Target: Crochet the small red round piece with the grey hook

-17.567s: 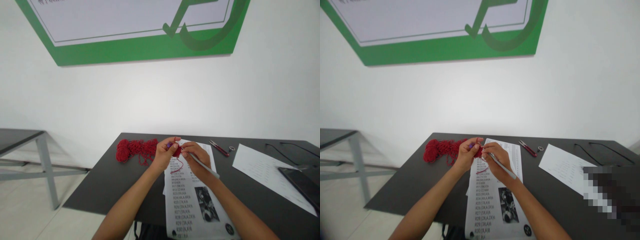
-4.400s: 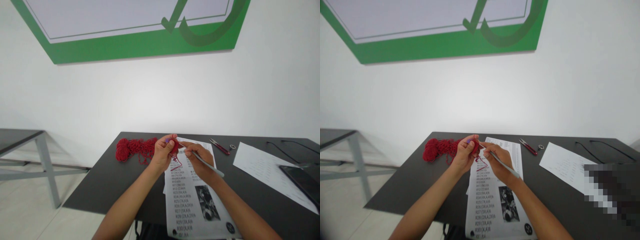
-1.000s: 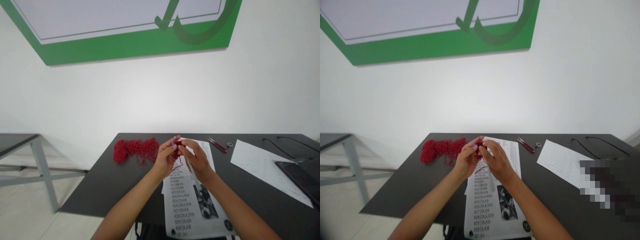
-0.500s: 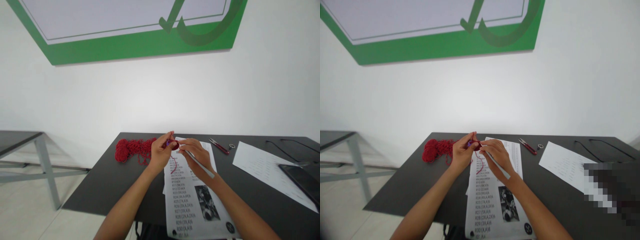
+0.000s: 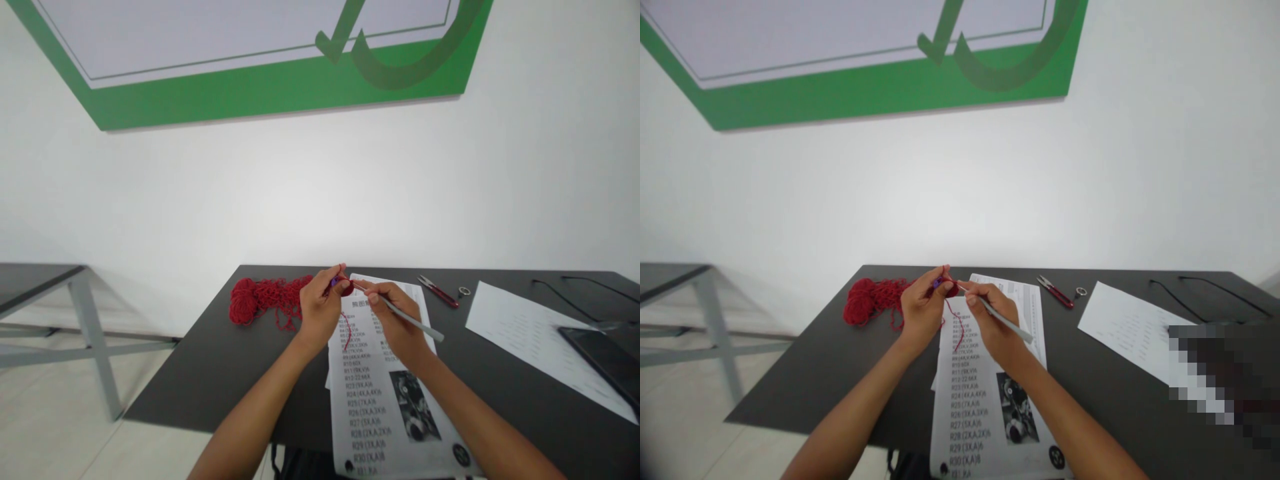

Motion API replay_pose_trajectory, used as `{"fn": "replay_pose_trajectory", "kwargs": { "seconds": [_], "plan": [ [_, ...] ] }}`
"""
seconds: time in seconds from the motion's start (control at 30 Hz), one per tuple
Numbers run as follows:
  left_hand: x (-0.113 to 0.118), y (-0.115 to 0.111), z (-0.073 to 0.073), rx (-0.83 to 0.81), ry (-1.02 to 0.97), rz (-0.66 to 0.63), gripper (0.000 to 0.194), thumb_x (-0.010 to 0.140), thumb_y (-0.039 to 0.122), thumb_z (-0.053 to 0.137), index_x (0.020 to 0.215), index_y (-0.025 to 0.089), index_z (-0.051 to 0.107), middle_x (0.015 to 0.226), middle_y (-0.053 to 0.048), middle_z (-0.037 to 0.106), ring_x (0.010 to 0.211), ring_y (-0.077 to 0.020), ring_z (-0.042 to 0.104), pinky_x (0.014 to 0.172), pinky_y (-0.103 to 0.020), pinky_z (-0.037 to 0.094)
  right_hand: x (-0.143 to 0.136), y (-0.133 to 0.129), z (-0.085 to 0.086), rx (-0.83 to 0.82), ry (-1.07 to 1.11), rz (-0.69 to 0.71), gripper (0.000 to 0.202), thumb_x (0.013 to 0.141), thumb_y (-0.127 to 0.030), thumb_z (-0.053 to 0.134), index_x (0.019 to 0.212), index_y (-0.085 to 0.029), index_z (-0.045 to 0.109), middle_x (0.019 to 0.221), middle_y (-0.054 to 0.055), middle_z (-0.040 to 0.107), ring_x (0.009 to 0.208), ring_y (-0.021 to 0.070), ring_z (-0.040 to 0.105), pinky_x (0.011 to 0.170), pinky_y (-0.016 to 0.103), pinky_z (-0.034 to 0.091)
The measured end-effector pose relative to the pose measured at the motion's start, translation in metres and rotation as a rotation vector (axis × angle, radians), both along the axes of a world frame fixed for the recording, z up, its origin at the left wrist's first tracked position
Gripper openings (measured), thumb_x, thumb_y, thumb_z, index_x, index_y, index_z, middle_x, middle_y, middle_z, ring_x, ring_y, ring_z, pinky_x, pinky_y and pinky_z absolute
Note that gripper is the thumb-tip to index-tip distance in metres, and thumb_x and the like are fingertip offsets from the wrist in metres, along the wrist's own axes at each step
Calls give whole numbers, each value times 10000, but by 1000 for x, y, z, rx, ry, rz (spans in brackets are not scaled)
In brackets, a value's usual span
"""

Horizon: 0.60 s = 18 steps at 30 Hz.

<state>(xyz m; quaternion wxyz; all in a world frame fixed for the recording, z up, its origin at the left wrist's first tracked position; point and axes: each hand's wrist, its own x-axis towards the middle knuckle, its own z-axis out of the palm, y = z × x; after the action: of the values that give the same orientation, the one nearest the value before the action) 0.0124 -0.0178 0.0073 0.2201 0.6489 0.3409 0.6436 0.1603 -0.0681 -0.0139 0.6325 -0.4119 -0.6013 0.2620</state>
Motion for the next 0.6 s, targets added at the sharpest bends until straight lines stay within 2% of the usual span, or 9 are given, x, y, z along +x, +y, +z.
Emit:
{"fn": "replay_pose_trajectory", "kwargs": {
  "seconds": [0.1, 0.17, 0.3, 0.4, 0.5, 0.6],
  "plan": [
    [0, 3, -2, -75, -82, 11, 210, 807, 175, 724, 1003, 186, 800, 873, -38, 787, 759, -168, 721, 730, -287, 598, 0, -1, -6, 29, -116, -40, 185, 926, -412, 651, 1058, -293, 700, 1229, 40, 763, 1260, 287, 655, 1070, 492, 512],
    [-1, 6, -2, -115, -122, -26, 201, 803, 202, 735, 992, 169, 796, 844, -36, 779, 716, -159, 710, 691, -282, 597, 0, -1, -6, 7, -48, 7, 192, 923, -416, 661, 1061, -291, 707, 1241, 45, 755, 1241, 286, 662, 1064, 492, 515],
    [1, 4, -1, -79, -92, -192, 243, 781, 196, 747, 1020, 162, 776, 737, -1, 732, 597, -123, 660, 599, -243, 574, -3, 6, 2, -51, 447, 291, 196, 922, -463, 668, 914, -275, 721, 1077, 38, 787, 974, 236, 741, 906, 434, 596],
    [4, -2, 0, -12, -20, -193, 287, 768, 151, 746, 1053, 175, 767, 781, -13, 758, 664, -142, 699, 648, -242, 596, -4, 14, 6, -97, 713, 441, 229, 885, -473, 718, 786, -266, 708, 916, -8, 780, 879, 200, 737, 828, 399, 618],
    [5, -7, -4, 27, 73, -118, 311, 763, 118, 756, 1066, 188, 770, 886, -41, 798, 776, -176, 746, 732, -262, 620, -4, 20, 1, -115, 736, 417, 216, 875, -479, 730, 822, -270, 736, 874, -17, 768, 804, 170, 720, 736, 340, 618],
    [5, -6, -9, 55, 139, -82, 309, 763, 107, 769, 1061, 191, 778, 964, -56, 809, 835, -199, 766, 786, -286, 633, -2, 21, -6, -45, 584, 275, 186, 891, -466, 716, 900, -287, 765, 905, -3, 770, 819, 164, 714, 739, 312, 607]
  ]
}}
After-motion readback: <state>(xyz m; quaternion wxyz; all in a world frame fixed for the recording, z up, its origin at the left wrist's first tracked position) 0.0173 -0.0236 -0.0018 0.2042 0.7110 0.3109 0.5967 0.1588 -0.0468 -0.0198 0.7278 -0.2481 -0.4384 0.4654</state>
